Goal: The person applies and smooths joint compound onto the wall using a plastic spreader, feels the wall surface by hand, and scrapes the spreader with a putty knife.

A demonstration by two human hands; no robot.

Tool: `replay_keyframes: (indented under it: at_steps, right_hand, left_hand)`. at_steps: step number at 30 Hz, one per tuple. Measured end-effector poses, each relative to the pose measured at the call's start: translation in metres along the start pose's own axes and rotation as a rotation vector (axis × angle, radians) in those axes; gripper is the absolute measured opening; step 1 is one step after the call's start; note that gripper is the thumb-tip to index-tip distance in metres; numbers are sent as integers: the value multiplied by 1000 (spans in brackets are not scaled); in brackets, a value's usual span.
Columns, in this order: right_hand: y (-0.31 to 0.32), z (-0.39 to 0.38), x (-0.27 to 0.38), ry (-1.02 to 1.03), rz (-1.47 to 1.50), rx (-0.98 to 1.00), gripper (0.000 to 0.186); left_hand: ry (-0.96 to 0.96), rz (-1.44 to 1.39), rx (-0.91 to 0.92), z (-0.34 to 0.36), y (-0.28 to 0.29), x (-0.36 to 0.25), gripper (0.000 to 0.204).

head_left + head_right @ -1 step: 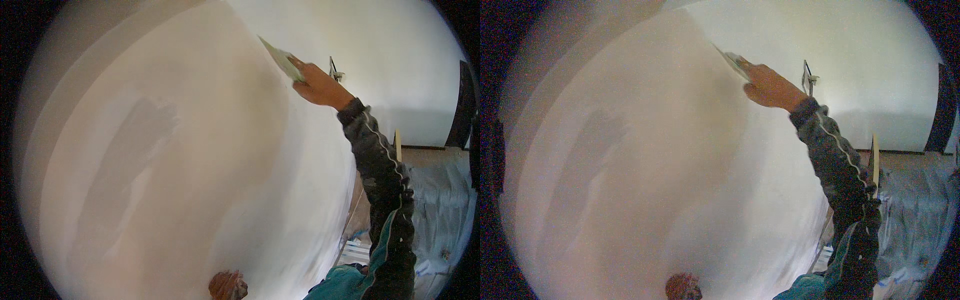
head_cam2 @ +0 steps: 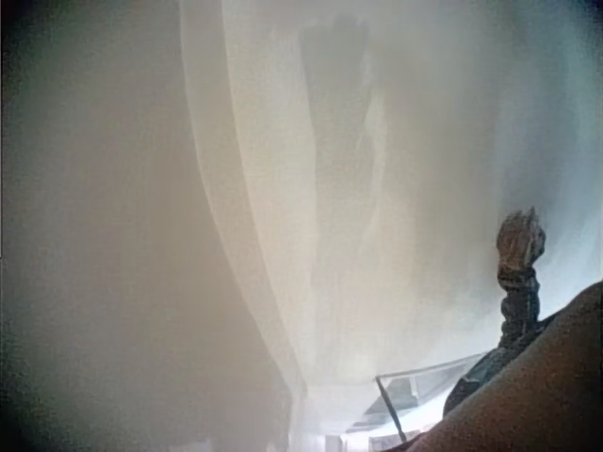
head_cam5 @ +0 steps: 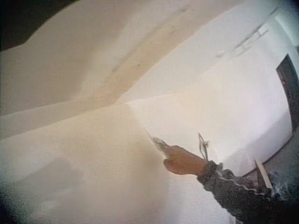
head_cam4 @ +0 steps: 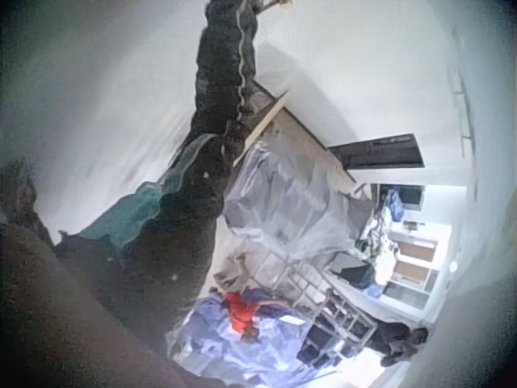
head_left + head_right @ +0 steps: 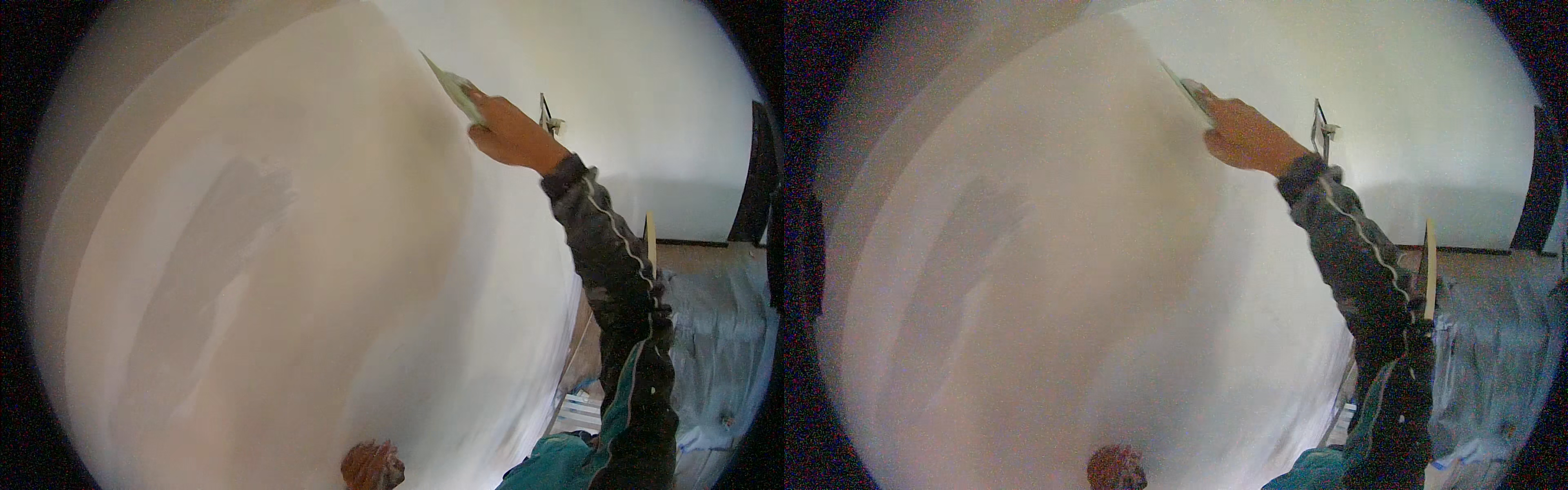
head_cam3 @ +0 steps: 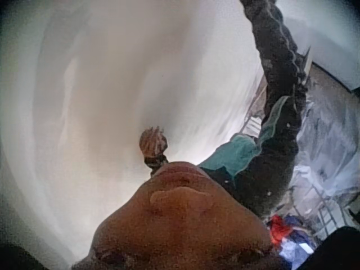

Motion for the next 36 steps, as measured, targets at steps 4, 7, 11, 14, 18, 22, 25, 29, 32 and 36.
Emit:
replay_keyframes:
  at_steps: [4, 7, 11, 14, 18, 22, 25, 29, 32, 36]
  right_hand:
    - [-35, 40, 52, 164, -124, -207, 53]
    - [-40, 21, 115, 183, -364, -119, 52]
    - [39, -5, 157, 462, -149, -268, 60]
    - [49, 30, 121, 425, -239, -336, 66]
    - [31, 99, 36, 422, -553, -337, 61]
    - [20, 127, 23, 571, -401, -384, 62]
    - [16, 145, 17, 570, -368, -354, 65]
    - [20, 139, 44, 597, -240, -321, 66]
    - [21, 134, 70, 617, -166, -284, 59]
    - [-8, 135, 88, 544, -201, -174, 57]
  left_hand:
    - [0, -3, -55, 4, 1, 7, 9]
    - [-17, -17, -102, 4, 10, -5, 10]
    - [-162, 47, -173, 5, 14, -24, 14]
    - [-19, -20, -163, 24, 19, -19, 17]
    - [-25, 24, -56, 21, 2, -17, 19]
    - [72, -4, 37, 23, -9, -11, 18]
    - [85, -16, 47, 20, -12, -7, 16]
    - [68, -37, -55, -1, 23, -17, 15]
    - [50, -61, -87, -7, 47, -15, 15]
    - [18, -59, -47, 0, 57, 30, 18]
Point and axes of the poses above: each hand's wrist, its own z-axis towards the middle knuckle, its own y-axis out of the back of the hand, x = y × z, the point moved 9 cm from there along z, towards the middle knuckle, and after that the axes turned 15 degrees about -x, right-handed, at the moved point
